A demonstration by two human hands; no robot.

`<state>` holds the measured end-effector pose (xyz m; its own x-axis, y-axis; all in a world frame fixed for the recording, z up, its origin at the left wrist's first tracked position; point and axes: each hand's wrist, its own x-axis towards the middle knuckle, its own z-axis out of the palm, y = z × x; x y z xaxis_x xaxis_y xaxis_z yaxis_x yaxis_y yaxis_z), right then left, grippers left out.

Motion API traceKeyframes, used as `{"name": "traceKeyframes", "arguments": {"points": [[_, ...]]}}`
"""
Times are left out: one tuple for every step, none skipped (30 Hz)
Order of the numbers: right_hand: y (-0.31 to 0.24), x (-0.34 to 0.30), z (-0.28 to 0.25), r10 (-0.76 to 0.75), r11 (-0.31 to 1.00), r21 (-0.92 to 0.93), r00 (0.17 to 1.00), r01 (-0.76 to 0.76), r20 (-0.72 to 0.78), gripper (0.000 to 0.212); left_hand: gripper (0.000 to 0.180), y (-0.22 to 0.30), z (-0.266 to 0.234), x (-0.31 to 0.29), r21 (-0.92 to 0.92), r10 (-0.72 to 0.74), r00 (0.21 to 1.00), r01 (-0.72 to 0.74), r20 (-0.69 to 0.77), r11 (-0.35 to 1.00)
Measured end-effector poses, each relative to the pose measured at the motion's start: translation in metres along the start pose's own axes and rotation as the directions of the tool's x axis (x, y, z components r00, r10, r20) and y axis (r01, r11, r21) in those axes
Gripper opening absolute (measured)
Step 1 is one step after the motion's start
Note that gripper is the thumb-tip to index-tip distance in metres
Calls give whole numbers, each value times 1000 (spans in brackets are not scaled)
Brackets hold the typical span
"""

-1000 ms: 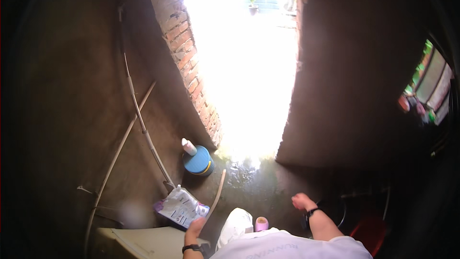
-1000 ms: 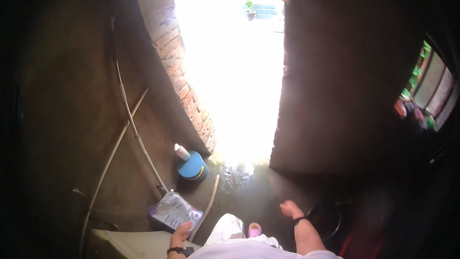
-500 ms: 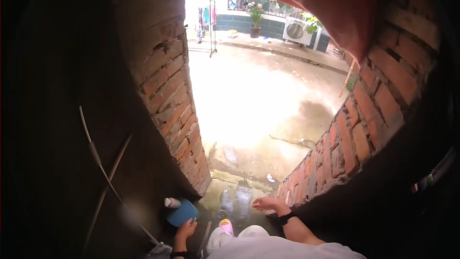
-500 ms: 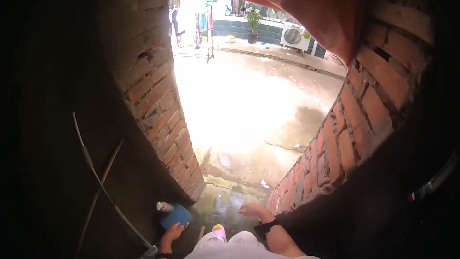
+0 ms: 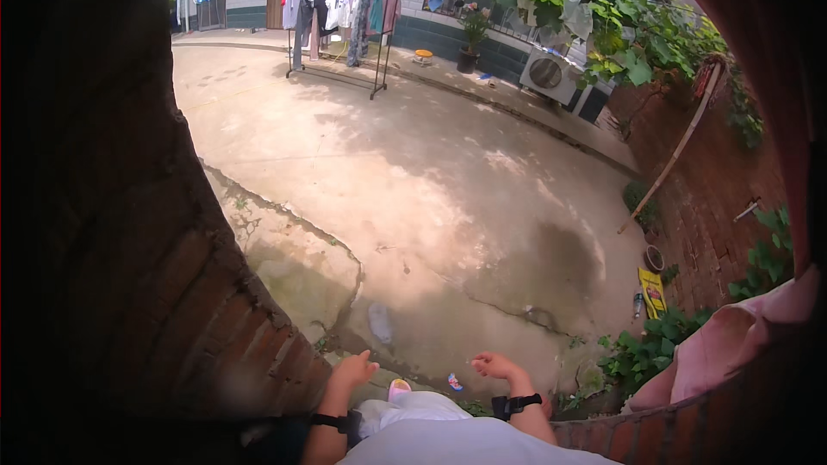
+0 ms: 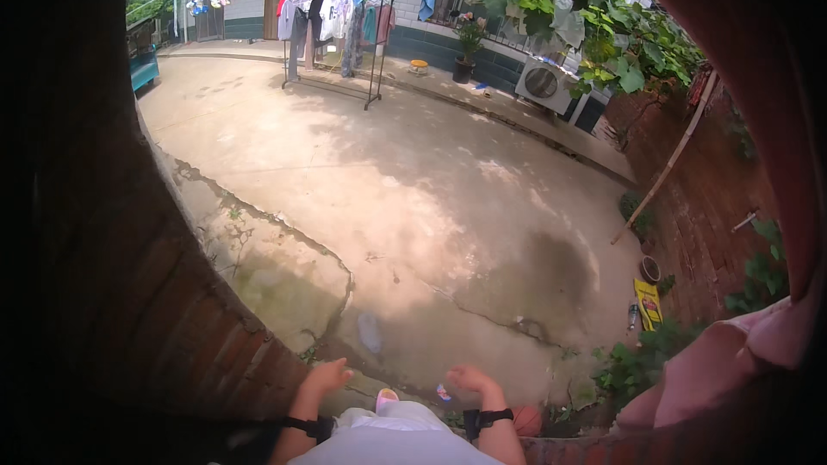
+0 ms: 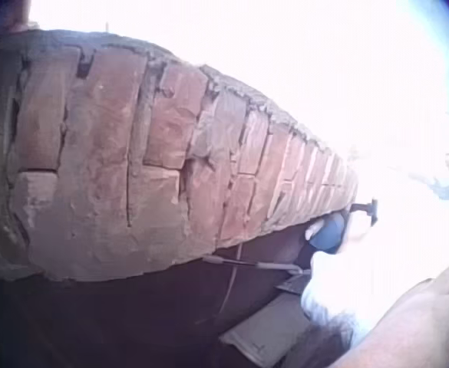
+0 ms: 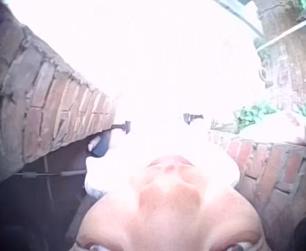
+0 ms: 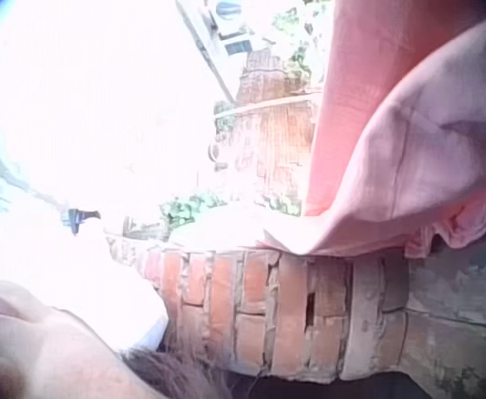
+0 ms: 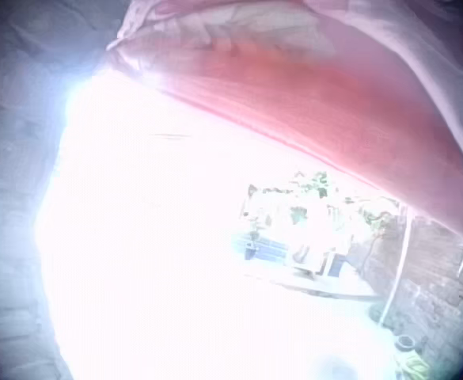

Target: The person carries a large water jug through an outdoor area, enters a dark laundry room to wash their hands in a sink, then returns outside to touch a hanging towel before entering the house and closing the doors of a white wardrobe in a bedroom.

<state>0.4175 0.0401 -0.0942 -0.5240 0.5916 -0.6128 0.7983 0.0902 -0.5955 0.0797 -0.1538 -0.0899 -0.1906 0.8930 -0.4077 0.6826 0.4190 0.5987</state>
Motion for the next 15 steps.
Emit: {"name": "traceKeyframes", "arguments": {"points": [[-5,20,-20,0,1000,13,998,1,-63,35,59,8,-15,8,69,-99,993,94,65,993],[-9,39,-39,4,1000,28,992,-1,-126,35,59,13,-26,20,53,-106,993,103,60,993],[-15,62,-59,0,1000,13,993,1,-118,35,60,16,-38,32,19,-103,993,102,52,995],[-22,81,-80,-68,992,-112,990,54,-120,36,61,20,-46,39,-17,-102,993,103,52,995],[-30,99,-103,-136,966,-235,984,106,-115,37,61,24,-57,45,-33,-108,993,110,54,993],[-67,107,-124,-165,958,-241,986,157,-13,42,61,23,-69,47,-92,-121,993,122,15,988],[-107,109,-145,-177,952,-254,984,173,6,42,60,26,-85,53,-144,-128,991,122,-33,982],[-146,112,-165,-190,968,-155,980,198,65,42,60,36,-103,60,-151,-138,989,130,-48,980],[-178,117,-186,-206,976,-48,972,213,115,43,57,48,-124,66,-436,-47,998,20,-52,900],[-205,125,-205,-223,972,-51,968,230,115,43,55,56,-143,77,-676,42,995,-90,-87,731],[-229,135,-223,-321,942,138,941,306,108,43,55,58,-162,94,-670,40,994,-98,-101,736],[-241,152,-239,-409,873,324,910,365,76,44,54,59,-181,115,-896,177,981,-152,-84,417],[-247,174,-257,-418,867,327,906,377,65,44,52,58,-197,138,-990,310,944,-133,-114,38],[-251,195,-272,-525,736,558,844,383,114,44,52,43,-201,166,-975,381,898,-194,-221,-108],[-261,217,-288,-637,565,749,760,346,129,44,52,11,-197,208,-973,384,894,-209,-229,-94]]}}
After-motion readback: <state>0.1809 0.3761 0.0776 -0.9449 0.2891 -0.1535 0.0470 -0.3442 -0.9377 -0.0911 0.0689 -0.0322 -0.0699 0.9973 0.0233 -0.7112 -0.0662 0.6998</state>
